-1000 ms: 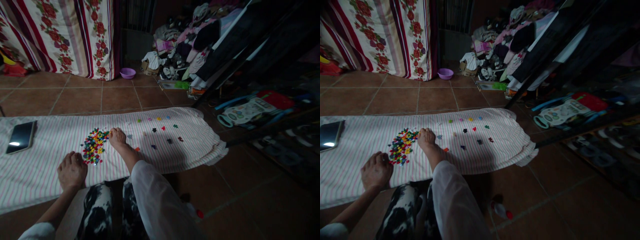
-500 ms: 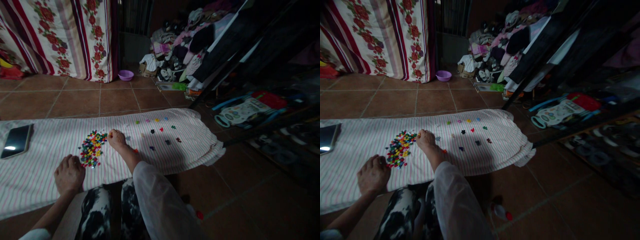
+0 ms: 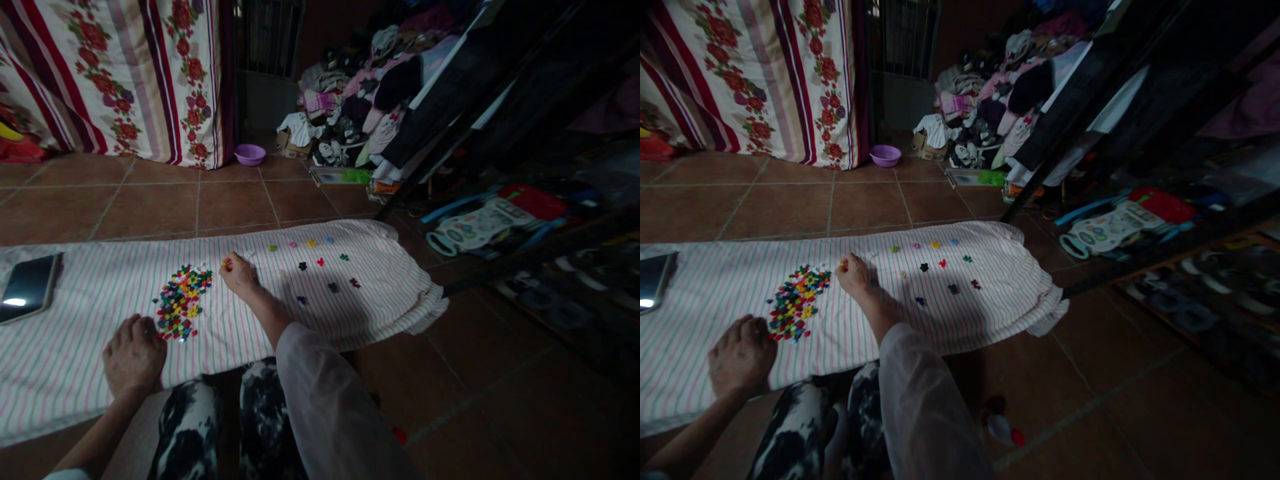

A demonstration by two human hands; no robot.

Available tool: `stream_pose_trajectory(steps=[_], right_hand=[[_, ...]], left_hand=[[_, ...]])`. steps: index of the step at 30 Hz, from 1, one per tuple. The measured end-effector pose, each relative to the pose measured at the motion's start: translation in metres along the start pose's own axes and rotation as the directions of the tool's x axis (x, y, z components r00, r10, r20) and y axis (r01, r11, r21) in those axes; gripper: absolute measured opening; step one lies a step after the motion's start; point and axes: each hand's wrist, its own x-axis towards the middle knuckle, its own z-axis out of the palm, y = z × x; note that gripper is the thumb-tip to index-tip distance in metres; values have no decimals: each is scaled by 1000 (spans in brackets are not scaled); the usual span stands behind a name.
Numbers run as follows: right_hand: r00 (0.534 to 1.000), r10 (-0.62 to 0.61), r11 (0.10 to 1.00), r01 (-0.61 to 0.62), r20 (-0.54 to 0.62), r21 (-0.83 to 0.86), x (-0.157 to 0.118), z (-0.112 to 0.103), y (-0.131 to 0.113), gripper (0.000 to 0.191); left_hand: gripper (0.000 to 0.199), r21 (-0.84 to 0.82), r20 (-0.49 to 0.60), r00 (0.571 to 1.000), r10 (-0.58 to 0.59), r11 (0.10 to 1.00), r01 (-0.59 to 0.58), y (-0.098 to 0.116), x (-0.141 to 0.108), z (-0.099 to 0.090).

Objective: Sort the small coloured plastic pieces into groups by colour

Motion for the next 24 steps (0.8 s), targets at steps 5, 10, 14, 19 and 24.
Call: stream_pose_trajectory(steps=[5, 10, 14, 19, 24], right_hand=[[995, -2, 999, 7, -98, 49, 8, -25, 20, 14], [978, 74, 994, -58, -195, 87, 22, -52, 58, 12], [945, 159, 987, -148, -286, 59, 28, -76, 91, 15], [894, 267, 956, -294, -359, -21, 27, -107, 127, 20], [851, 367, 883, -445, -375, -147, 24, -132, 154, 24]], left_hand=[[39, -17, -9, 1000, 16, 1000, -16, -1, 1, 1], [40, -10, -7, 999, 40, 999, -40, -4, 1, 4], [40, -10, 14, 1000, 12, 1000, -12, -2, 1, 2], [40, 13, 26, 999, -21, 1000, 21, 2, 0, -3], [40, 23, 23, 1000, -11, 1000, 10, 1, 1, -1]])
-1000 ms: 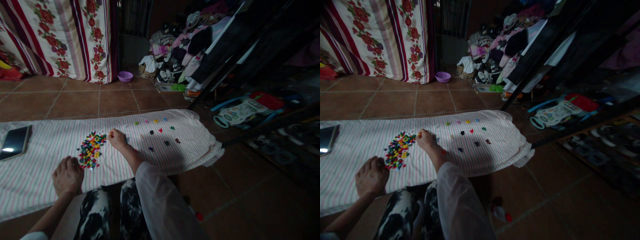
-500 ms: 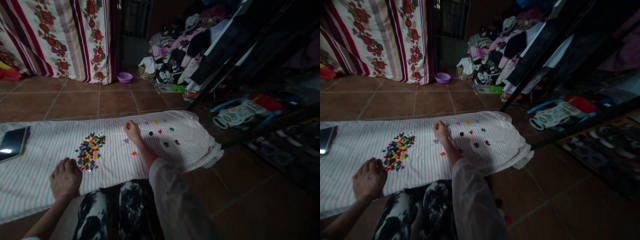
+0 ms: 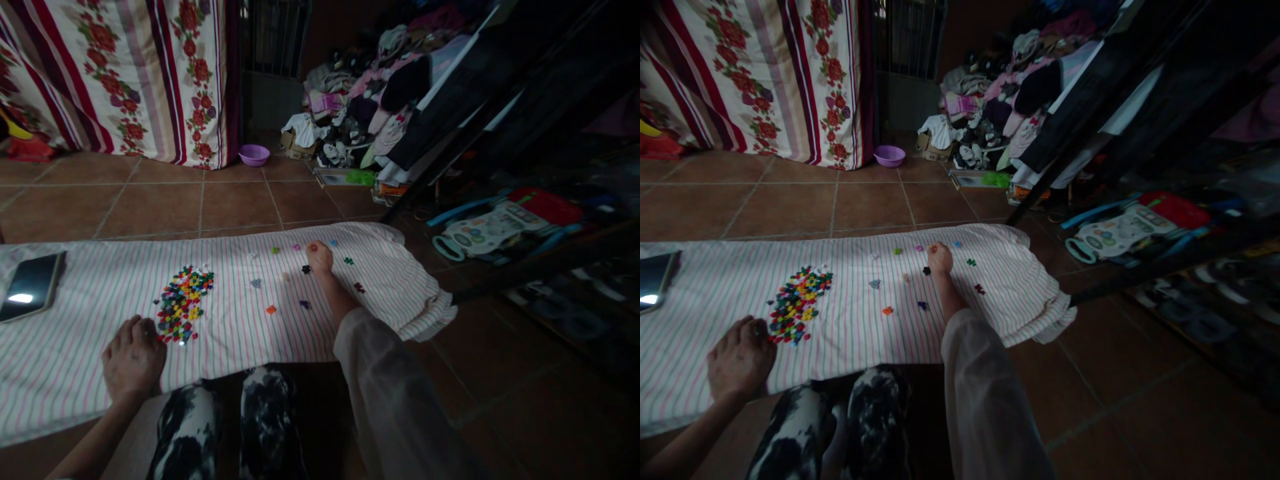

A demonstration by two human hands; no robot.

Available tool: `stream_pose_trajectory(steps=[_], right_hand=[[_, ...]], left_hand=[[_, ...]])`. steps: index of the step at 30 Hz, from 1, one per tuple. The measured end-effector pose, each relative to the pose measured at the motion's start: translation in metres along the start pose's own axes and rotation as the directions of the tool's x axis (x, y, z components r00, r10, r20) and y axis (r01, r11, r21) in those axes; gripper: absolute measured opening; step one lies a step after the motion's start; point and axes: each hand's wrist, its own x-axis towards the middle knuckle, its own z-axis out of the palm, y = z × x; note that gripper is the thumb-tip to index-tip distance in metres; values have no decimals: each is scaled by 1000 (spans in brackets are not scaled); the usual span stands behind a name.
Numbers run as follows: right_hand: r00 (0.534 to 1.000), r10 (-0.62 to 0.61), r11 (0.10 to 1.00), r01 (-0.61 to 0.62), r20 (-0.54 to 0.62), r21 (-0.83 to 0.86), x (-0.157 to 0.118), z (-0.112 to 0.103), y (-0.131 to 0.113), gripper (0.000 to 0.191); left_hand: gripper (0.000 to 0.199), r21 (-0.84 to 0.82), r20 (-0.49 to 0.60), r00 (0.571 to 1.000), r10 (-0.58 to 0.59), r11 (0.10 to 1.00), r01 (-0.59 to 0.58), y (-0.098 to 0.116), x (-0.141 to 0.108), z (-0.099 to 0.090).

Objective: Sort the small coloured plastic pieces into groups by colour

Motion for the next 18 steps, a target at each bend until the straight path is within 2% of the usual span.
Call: stream_pose_trajectory(steps=[5, 9, 18], right_hand=[[998, 52, 994, -49, 35, -96, 10, -8, 16, 25], [996, 43, 984, -28, 79, -178, 15, -9, 20, 24], [993, 31, 980, -8, 113, -197, 23, -6, 23, 21]], left_hand=[[39, 10, -7, 1000, -8, 1000, 8, -1, 1, 2], [39, 16, -21, 1000, -1, 1000, 1, 0, 0, 2], [39, 14, -35, 999, 2, 1000, -2, -2, 1, 4]])
